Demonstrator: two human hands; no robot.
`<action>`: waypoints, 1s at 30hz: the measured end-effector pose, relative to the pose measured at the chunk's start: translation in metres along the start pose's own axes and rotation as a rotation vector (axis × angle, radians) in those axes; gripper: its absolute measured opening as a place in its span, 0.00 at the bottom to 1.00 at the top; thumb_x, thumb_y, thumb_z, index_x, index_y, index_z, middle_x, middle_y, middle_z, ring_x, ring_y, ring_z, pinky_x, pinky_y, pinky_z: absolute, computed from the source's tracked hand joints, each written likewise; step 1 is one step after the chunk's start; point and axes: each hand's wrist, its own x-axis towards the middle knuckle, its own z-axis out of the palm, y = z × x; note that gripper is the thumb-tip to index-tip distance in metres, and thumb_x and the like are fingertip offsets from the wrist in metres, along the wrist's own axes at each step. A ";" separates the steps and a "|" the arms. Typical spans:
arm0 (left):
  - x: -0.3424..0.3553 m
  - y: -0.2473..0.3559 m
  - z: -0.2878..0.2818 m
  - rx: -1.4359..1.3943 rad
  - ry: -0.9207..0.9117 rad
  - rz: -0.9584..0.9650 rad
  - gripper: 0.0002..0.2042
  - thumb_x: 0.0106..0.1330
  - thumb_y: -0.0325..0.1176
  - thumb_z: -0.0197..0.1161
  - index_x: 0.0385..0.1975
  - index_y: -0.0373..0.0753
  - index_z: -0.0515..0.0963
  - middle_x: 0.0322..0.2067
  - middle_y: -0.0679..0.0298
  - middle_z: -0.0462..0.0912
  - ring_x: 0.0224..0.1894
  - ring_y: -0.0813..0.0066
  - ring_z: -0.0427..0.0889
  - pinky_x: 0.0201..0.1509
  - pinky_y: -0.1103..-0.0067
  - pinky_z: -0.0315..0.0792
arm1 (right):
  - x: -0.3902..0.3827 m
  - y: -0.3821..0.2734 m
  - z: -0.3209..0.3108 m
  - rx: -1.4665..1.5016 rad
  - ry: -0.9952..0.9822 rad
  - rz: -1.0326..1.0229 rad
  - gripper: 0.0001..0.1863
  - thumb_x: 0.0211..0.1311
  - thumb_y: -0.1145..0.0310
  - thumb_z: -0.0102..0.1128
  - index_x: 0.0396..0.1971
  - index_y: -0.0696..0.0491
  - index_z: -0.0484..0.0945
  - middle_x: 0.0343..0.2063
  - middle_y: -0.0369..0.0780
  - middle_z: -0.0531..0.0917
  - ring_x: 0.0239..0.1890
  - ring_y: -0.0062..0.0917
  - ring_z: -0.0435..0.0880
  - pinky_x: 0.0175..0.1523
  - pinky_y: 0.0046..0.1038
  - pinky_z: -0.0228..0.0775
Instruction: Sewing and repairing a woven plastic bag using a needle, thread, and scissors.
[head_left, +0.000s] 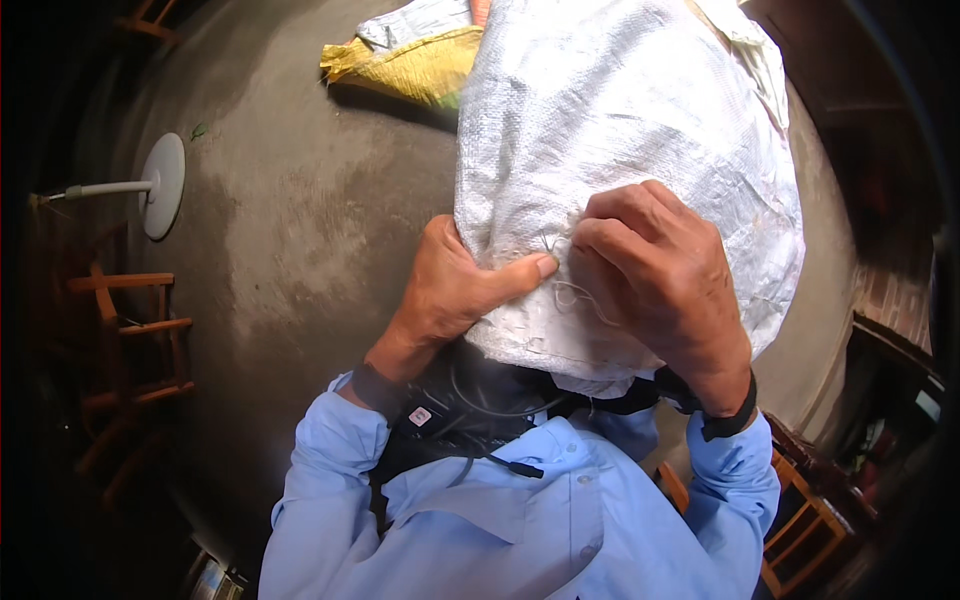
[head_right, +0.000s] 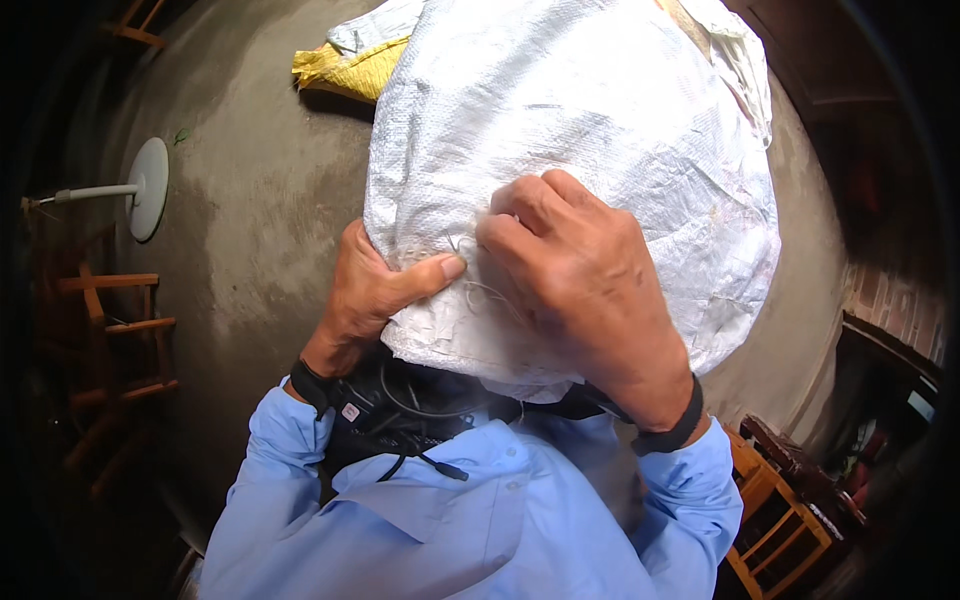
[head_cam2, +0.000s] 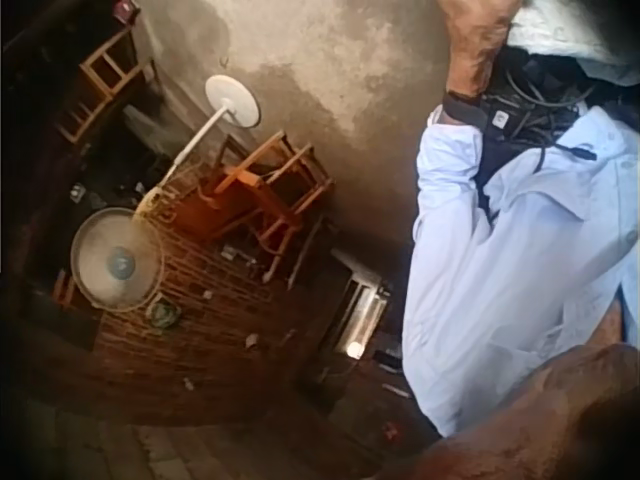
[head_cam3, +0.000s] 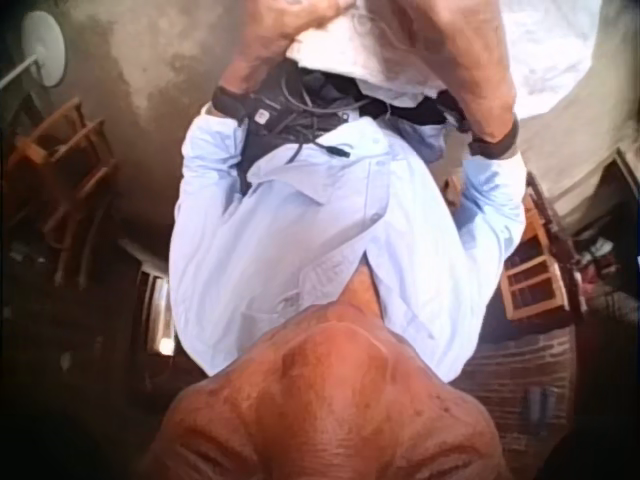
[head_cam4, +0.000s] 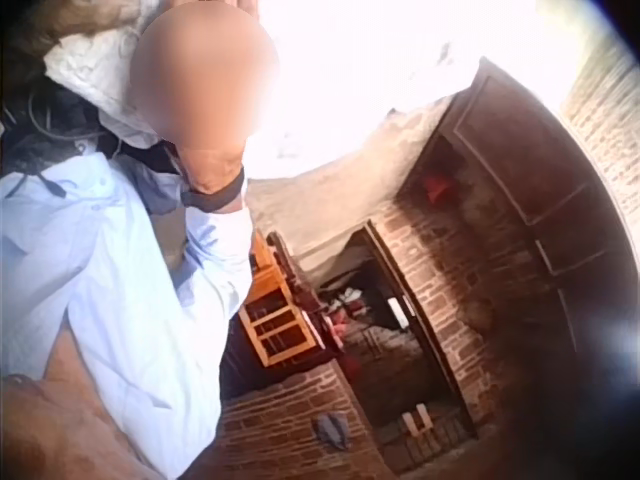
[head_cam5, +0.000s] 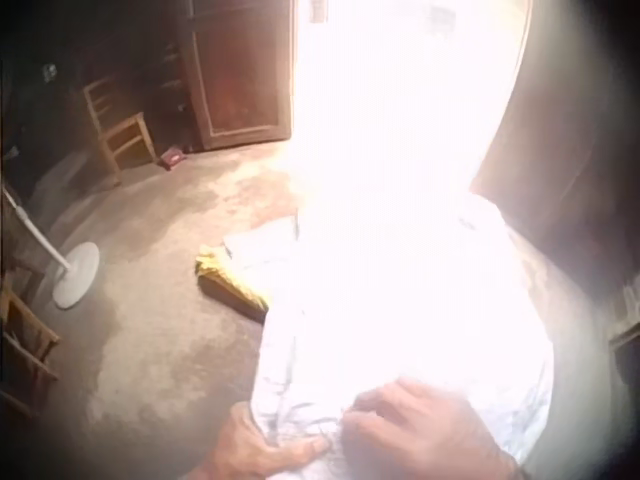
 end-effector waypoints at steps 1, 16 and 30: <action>0.000 0.000 -0.002 0.025 -0.014 -0.011 0.16 0.60 0.29 0.76 0.47 0.31 0.85 0.40 0.61 0.90 0.38 0.79 0.87 0.44 0.78 0.82 | 0.002 0.000 -0.004 0.033 -0.042 0.003 0.10 0.52 0.75 0.66 0.35 0.54 0.77 0.32 0.41 0.79 0.35 0.36 0.82 0.36 0.35 0.76; -0.001 0.006 0.002 -0.096 -0.020 -0.061 0.17 0.58 0.26 0.76 0.47 0.33 0.85 0.39 0.65 0.89 0.39 0.81 0.85 0.44 0.80 0.80 | 0.028 0.016 0.015 0.462 -0.096 0.084 0.09 0.54 0.82 0.70 0.34 0.58 0.81 0.26 0.42 0.81 0.26 0.36 0.83 0.32 0.32 0.74; -0.003 -0.001 0.001 -0.011 -0.029 -0.078 0.22 0.59 0.28 0.74 0.55 0.31 0.80 0.44 0.63 0.87 0.42 0.80 0.83 0.48 0.80 0.79 | 0.011 0.027 0.013 0.333 -0.033 0.066 0.12 0.48 0.82 0.67 0.34 0.56 0.80 0.28 0.42 0.79 0.30 0.39 0.81 0.34 0.36 0.73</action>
